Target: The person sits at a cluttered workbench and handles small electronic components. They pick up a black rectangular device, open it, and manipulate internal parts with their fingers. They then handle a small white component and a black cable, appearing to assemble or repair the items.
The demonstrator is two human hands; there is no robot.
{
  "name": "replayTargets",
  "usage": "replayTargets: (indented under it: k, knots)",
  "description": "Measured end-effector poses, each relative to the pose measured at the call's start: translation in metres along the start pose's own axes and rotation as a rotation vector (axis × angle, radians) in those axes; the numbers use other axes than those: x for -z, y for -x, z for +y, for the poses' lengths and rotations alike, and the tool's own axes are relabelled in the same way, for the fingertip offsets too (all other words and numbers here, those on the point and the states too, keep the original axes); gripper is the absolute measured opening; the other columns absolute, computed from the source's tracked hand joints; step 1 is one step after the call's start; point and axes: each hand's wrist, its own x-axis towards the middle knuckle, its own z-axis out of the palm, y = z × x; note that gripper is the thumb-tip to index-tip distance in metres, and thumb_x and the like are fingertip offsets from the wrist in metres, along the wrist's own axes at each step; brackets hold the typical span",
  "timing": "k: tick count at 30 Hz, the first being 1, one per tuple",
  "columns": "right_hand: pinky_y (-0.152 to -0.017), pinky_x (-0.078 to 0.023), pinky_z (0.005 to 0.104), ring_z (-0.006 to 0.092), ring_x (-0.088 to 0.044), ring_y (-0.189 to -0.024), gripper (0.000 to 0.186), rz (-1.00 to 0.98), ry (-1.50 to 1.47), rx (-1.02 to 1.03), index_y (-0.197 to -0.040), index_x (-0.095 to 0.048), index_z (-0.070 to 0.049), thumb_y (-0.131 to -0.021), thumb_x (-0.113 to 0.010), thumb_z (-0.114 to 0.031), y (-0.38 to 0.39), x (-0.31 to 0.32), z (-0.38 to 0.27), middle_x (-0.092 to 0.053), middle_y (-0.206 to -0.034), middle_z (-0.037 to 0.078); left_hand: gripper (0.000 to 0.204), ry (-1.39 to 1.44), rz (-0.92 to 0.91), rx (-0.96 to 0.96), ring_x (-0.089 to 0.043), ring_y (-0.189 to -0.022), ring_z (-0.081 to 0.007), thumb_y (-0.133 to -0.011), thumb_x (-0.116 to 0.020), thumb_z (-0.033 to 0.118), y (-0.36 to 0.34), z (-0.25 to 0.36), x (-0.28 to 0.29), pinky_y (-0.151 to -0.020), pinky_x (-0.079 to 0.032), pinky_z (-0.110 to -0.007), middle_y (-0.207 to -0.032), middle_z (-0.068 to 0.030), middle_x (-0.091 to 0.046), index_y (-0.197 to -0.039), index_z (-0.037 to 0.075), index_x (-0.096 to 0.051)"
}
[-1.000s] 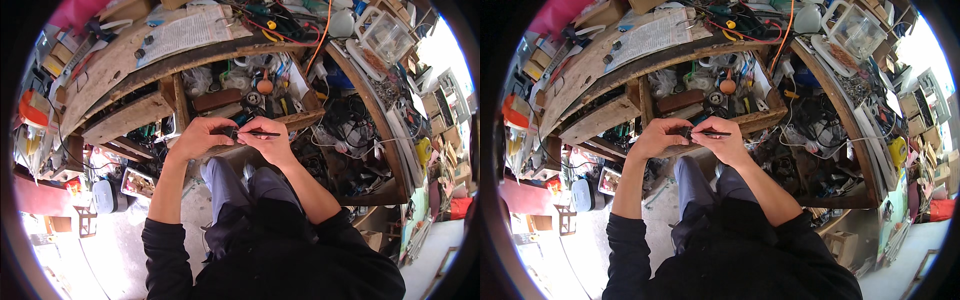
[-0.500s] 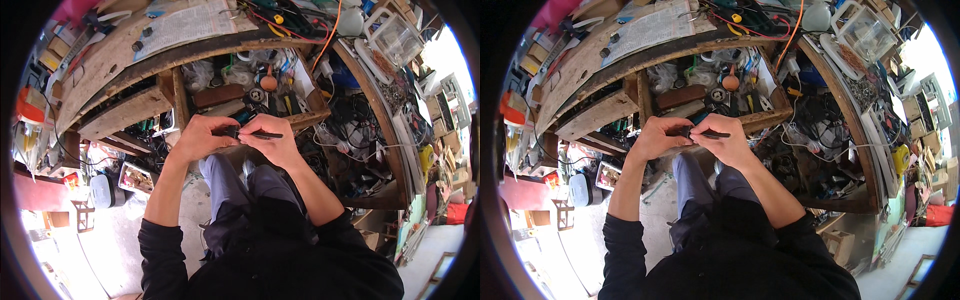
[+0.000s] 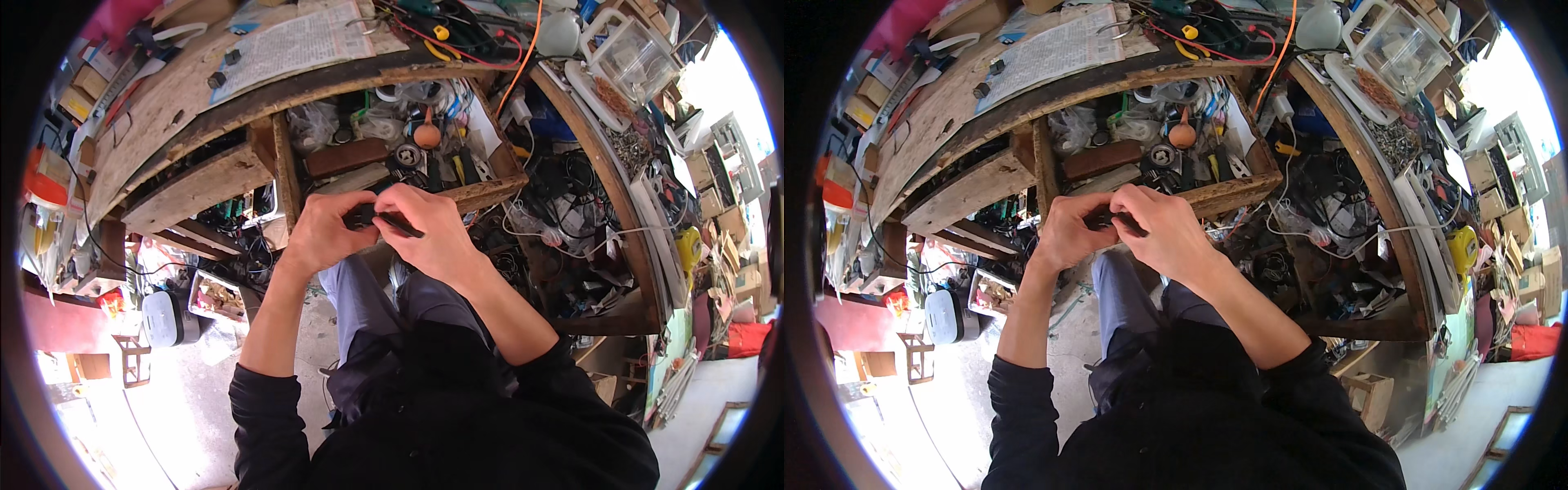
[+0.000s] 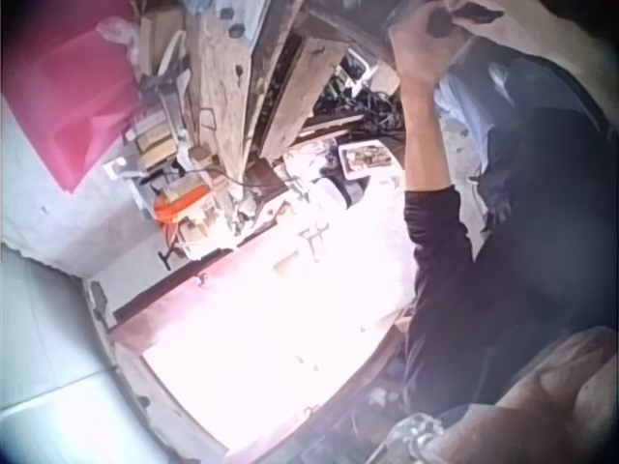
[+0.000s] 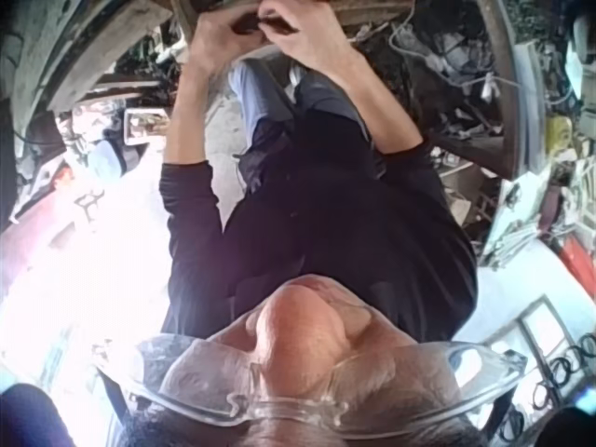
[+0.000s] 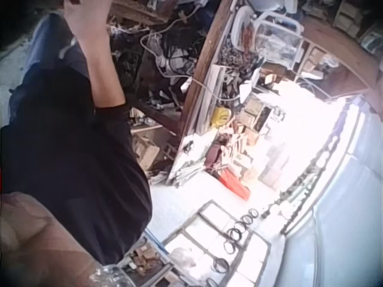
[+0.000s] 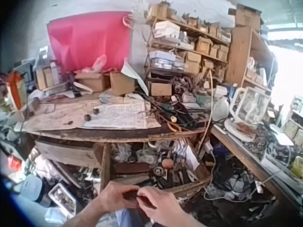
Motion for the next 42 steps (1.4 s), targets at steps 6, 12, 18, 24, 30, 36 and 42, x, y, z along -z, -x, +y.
replayTargets:
  k: [6, 12, 18, 24, 30, 36, 42]
  knots:
    - [-0.069, -0.055, 0.0248, 0.0097, -0.067, -0.081, 0.012, 0.129, -0.663, -0.254, -0.098, -0.06, 0.0, -0.093, -0.072, -0.002, 0.023, -0.017, 0.032, -0.07, -0.091, 0.005, 0.034, -0.091, 0.002, 0.014, -0.062, -0.066, -0.0129, -0.071, -0.079, 0.011, -0.002, 0.003, 0.0, -0.067, -0.053, -0.029, -0.078, -0.0121, -0.069, -0.103, 0.002, -0.073]
    - [-0.071, -0.061, 0.0286, 0.0153, -0.072, -0.077, 0.01, 0.226, -0.944, -0.409, -0.099, -0.062, 0.002, -0.095, -0.07, -0.003, 0.025, -0.021, 0.031, -0.071, -0.089, 0.009, 0.036, -0.106, -0.004, 0.018, -0.063, -0.066, -0.013, -0.071, -0.079, 0.011, 0.0, 0.001, 0.001, -0.066, -0.053, -0.029, -0.079, -0.0128, -0.07, -0.105, 0.002, -0.073]
    - [-0.067, -0.062, 0.0304, 0.0184, -0.073, -0.074, 0.009, 0.193, -1.075, -0.565, -0.098, -0.064, 0.002, -0.094, -0.071, -0.002, 0.021, -0.015, 0.029, -0.072, -0.086, 0.012, 0.037, -0.122, 0.01, -0.005, -0.069, -0.07, -0.0156, -0.07, -0.079, 0.01, 0.0, -0.002, 0.001, -0.069, -0.054, -0.029, -0.083, -0.0142, -0.072, -0.106, 0.001, -0.072]
    - [-0.066, -0.06, 0.0299, 0.0175, -0.073, -0.073, 0.011, 0.131, -0.931, -0.529, -0.095, -0.064, 0.002, -0.093, -0.072, -0.005, 0.014, -0.01, 0.023, -0.072, -0.086, 0.012, 0.039, -0.129, 0.01, -0.008, -0.071, -0.072, -0.0184, -0.07, -0.08, 0.01, 0.001, 0.0, 0.001, -0.07, -0.055, -0.031, -0.085, -0.0154, -0.074, -0.107, 0.001, -0.073]
    - [-0.064, -0.054, 0.04, 0.0302, -0.071, -0.071, 0.019, -0.052, -0.223, -0.318, -0.092, -0.06, 0.003, -0.084, -0.074, -0.006, -0.01, 0.001, 0.0, -0.066, -0.075, 0.019, 0.041, -0.106, 0.034, -0.018, -0.067, -0.071, -0.0112, -0.069, -0.08, 0.008, 0.004, 0.001, -0.002, -0.07, -0.054, -0.03, -0.082, -0.0147, -0.073, -0.109, 0.0, -0.073]
    - [-0.072, -0.054, 0.0518, 0.0435, -0.067, -0.08, 0.013, -0.122, 0.273, -0.042, -0.086, -0.057, 0.0, -0.084, -0.066, -0.009, -0.021, -0.003, -0.019, -0.066, -0.078, 0.021, 0.039, -0.103, -0.059, 0.033, -0.073, -0.084, -0.0317, -0.07, -0.082, 0.01, 0.002, 0.005, 0.004, -0.076, -0.055, -0.037, -0.09, -0.0178, -0.074, -0.106, 0.001, -0.071]
    - [-0.068, -0.056, 0.0237, 0.0078, -0.068, -0.081, 0.004, 0.061, -0.447, -0.427, -0.098, -0.065, 0.0, -0.097, -0.067, -0.004, -0.006, 0.006, -0.002, -0.068, -0.085, 0.001, 0.039, 0.211, 0.115, 0.015, -0.073, -0.09, -0.0203, -0.076, -0.08, 0.0, 0.003, -0.011, -0.002, -0.082, -0.056, -0.032, -0.103, -0.0092, -0.075, -0.113, 0.003, -0.07]
